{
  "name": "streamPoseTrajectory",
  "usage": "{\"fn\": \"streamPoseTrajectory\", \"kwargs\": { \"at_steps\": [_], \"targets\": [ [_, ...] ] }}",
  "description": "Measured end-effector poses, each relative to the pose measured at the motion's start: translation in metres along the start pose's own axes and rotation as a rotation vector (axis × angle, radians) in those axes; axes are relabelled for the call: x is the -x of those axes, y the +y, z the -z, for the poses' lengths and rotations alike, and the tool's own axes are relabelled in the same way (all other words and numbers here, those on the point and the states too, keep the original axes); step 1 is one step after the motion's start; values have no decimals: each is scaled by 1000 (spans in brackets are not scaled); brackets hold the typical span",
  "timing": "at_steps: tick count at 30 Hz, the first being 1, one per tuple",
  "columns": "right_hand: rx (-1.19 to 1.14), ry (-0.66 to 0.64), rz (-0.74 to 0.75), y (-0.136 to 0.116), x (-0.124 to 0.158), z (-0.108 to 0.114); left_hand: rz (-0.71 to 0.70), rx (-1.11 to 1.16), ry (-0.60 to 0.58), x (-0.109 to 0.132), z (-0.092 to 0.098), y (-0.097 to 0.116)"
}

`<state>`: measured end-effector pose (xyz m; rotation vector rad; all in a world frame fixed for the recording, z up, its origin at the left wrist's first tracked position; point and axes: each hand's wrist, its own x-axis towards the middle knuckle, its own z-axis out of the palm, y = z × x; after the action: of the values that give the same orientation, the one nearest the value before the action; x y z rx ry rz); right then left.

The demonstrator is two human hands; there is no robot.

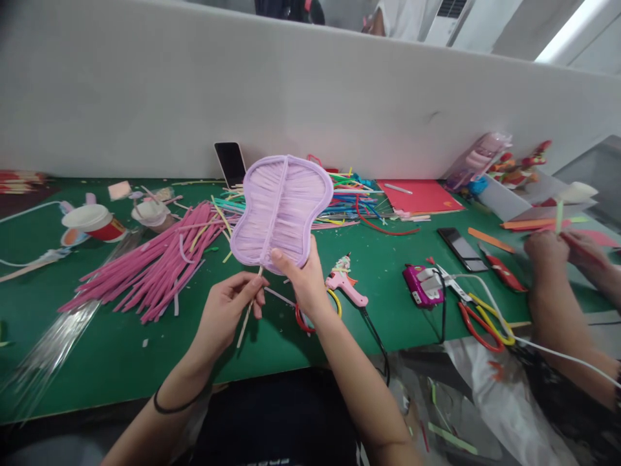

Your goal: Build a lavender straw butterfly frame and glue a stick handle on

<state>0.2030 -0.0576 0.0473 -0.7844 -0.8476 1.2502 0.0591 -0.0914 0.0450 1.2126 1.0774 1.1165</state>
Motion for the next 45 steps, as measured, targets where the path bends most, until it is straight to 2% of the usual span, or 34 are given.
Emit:
{"fn": "streamPoseTrajectory", "kwargs": {
  "at_steps": [11, 18, 24, 26, 29, 31, 35, 39, 42, 45],
  "targets": [
    [119, 33, -60, 8, -6, 0, 1, 109, 121, 4, -14, -11],
    [85, -8, -36, 11, -3, -1, -25, 165, 138, 5, -16, -19],
    [106, 23, -46, 16, -2, -3, -31, 170, 170, 5, -16, -19],
    [128, 31, -41, 13, -6, -1, -2, 159, 104, -2, -11, -17],
    [145, 0, -71, 6, -18, 7, 69, 160, -155, -20, 4, -12],
    [158, -30, -121, 0, -24, 13, 73, 253, -227, -35, 14, -8],
    [244, -64, -213, -1, -22, 18, 135, 559, -175, -63, 23, -6],
    [146, -117, -317, 6, -4, 20, 259, 682, 26, -80, 21, -14],
    [118, -132, -431, 13, 14, 23, 241, 728, 122, -86, 21, -20],
    [178, -232, -545, 20, 29, 24, 165, 763, 194, -87, 24, -21]
  ]
}}
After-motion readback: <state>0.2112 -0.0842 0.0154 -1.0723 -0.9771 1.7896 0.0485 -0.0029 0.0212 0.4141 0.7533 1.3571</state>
